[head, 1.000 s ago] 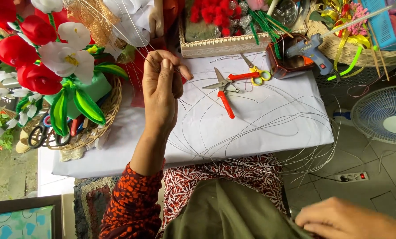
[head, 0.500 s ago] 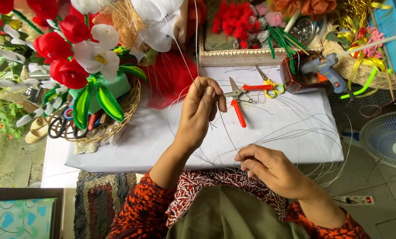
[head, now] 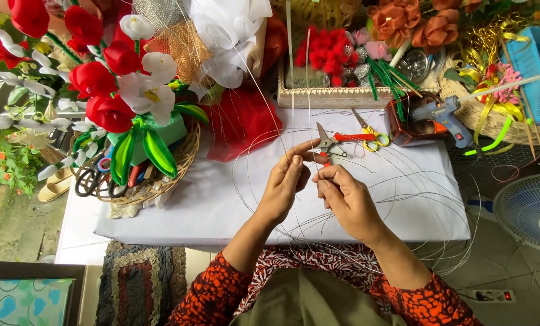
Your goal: The person cuts thin metal wires to length using wire cutters, then gathers and aligns them into a bundle. They twist the wires together by hand to form a central joint, creating a fan-like wire frame structure.
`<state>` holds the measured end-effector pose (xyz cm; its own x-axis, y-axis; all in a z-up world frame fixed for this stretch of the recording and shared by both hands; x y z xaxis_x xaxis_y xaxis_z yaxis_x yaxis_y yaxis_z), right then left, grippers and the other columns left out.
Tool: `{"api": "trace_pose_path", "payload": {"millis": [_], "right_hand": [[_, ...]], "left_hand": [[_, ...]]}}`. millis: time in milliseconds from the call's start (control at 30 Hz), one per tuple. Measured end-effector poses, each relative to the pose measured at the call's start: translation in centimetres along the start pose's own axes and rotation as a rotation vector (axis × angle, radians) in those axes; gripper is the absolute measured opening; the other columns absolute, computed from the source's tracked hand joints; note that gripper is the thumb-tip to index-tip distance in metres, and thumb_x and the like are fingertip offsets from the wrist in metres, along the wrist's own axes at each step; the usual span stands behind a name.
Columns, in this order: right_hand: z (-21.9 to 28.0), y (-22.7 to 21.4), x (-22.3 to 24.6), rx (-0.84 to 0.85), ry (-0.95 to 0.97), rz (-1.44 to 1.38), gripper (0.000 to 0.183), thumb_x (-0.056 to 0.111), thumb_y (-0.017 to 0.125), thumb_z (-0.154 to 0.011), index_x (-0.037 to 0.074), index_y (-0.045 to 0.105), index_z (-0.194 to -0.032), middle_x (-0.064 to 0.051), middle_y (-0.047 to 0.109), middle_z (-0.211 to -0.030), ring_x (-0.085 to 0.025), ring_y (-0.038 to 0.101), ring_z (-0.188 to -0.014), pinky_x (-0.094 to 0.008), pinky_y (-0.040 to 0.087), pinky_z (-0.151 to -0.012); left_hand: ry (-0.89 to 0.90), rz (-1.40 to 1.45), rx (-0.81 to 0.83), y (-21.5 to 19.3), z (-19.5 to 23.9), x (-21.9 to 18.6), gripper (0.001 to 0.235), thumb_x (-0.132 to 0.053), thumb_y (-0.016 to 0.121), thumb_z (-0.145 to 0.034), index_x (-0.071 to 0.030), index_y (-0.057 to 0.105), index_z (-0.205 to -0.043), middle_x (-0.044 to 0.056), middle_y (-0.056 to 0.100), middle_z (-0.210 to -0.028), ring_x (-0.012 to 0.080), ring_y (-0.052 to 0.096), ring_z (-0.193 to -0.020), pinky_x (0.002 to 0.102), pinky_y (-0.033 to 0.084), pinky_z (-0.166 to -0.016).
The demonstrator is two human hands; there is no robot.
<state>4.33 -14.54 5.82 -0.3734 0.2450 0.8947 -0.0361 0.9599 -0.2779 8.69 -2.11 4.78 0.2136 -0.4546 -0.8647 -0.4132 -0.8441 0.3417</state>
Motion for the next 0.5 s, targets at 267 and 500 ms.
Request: {"api": "trace_pose_path", "payload": {"millis": [267,500], "right_hand": [[-4.9,-1.5,4.9,-0.118,-0.147,0.129,0.015,0.006,0.050,-0.096,-0.001,0.063,-0.100,-0.009,0.061,-0.074,-0.014,0.058,-0.065,-0.029,0.053,-0.060],[-8.9,-2.5,5.3,-0.175,-0.179,0.006,0.015,0.005,0.045,-0.099,-0.001,0.058,-0.103,-0.009,0.058,-0.082,-0.012,0.055,-0.074,-0.024,0.050,-0.063]], "left_hand": [[-0.079,0.066,0.036,1.1,-0.3,1.9,0.041,-0.019,0.037,-0.105,-0.001,0.044,-0.141,0.018,0.062,-0.113,0.0227,0.060,-0.101,0.036,0.052,-0.087],[-0.062,0.091,0.016,2.7,-1.9,0.8,0.043,-0.016,0.033,-0.106,0.003,0.038,-0.143,0.023,0.062,-0.117,0.0290,0.062,-0.106,0.045,0.049,-0.096]]}}
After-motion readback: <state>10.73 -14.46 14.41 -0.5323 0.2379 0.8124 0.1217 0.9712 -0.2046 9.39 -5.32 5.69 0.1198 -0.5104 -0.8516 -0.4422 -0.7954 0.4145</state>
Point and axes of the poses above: each hand's wrist, its own z-axis away from the middle knuckle, its own y-axis out of the palm, x = y × z, the point moved 5 cm from there along -z, towards the middle knuckle
